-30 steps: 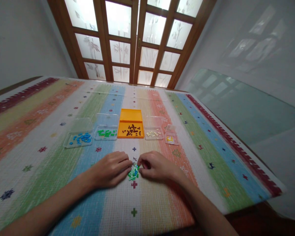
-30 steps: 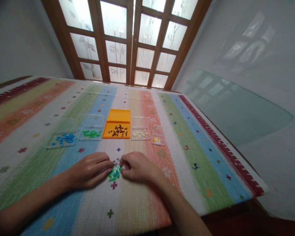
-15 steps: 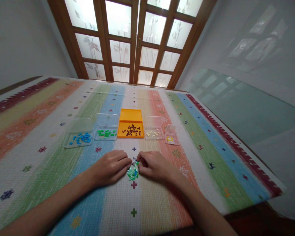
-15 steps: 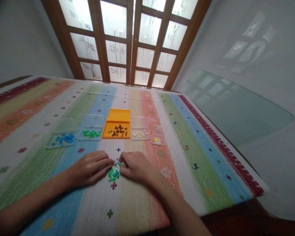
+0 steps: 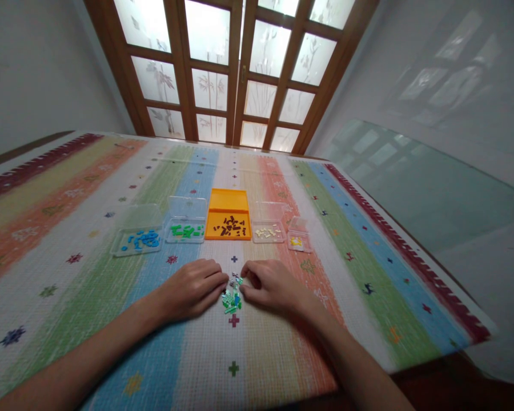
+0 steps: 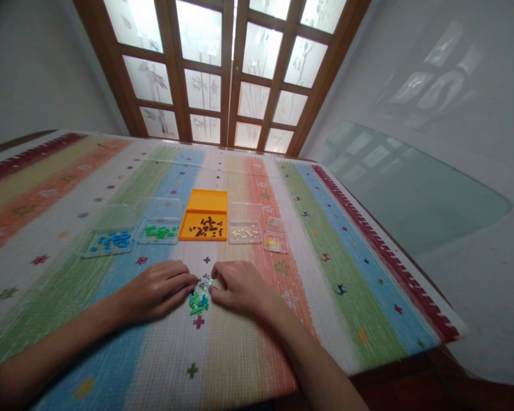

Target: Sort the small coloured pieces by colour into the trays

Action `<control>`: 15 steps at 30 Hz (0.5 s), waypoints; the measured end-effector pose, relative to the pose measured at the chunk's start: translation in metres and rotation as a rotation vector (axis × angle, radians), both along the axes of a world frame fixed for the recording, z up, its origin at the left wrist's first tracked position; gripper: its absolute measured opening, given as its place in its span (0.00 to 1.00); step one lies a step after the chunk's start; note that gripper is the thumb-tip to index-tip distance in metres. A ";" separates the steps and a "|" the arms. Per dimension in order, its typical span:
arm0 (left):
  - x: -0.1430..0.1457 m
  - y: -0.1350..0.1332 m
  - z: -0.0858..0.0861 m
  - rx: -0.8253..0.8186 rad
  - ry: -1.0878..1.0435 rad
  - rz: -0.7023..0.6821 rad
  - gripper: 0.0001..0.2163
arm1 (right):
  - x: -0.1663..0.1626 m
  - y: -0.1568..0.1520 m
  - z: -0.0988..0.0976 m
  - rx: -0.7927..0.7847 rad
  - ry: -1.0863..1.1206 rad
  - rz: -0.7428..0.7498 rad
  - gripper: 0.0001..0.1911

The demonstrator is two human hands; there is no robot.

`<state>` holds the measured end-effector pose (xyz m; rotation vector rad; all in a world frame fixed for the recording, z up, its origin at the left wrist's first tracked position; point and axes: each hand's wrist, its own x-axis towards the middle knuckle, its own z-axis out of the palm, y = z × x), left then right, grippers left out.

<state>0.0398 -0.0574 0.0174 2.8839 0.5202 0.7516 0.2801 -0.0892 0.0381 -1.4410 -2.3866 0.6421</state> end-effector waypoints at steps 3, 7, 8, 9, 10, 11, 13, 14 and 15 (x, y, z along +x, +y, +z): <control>0.000 0.000 0.000 0.003 0.007 0.004 0.10 | -0.002 0.000 -0.001 -0.003 0.004 -0.012 0.04; 0.000 0.001 -0.003 0.003 0.008 -0.003 0.10 | -0.003 0.000 -0.001 -0.008 0.017 -0.017 0.03; 0.000 0.001 -0.003 0.003 0.010 -0.007 0.10 | -0.003 0.000 -0.001 -0.011 0.018 -0.018 0.03; -0.001 0.002 -0.004 0.004 0.009 -0.009 0.10 | -0.003 0.000 -0.001 -0.015 0.019 -0.019 0.04; -0.001 0.002 -0.004 0.005 0.007 -0.010 0.10 | -0.003 0.001 0.000 -0.018 0.020 -0.020 0.04; -0.001 0.002 -0.004 0.004 0.005 -0.009 0.10 | -0.003 0.001 0.000 -0.019 0.023 -0.019 0.04; -0.001 0.002 -0.004 -0.002 0.002 -0.007 0.10 | -0.003 0.001 0.000 -0.014 0.033 -0.015 0.05; -0.001 0.002 -0.004 -0.007 0.003 -0.006 0.10 | -0.003 0.001 0.000 -0.011 0.038 -0.016 0.05; -0.001 0.002 -0.003 -0.011 0.005 -0.007 0.10 | -0.002 0.001 0.000 -0.009 0.043 -0.018 0.05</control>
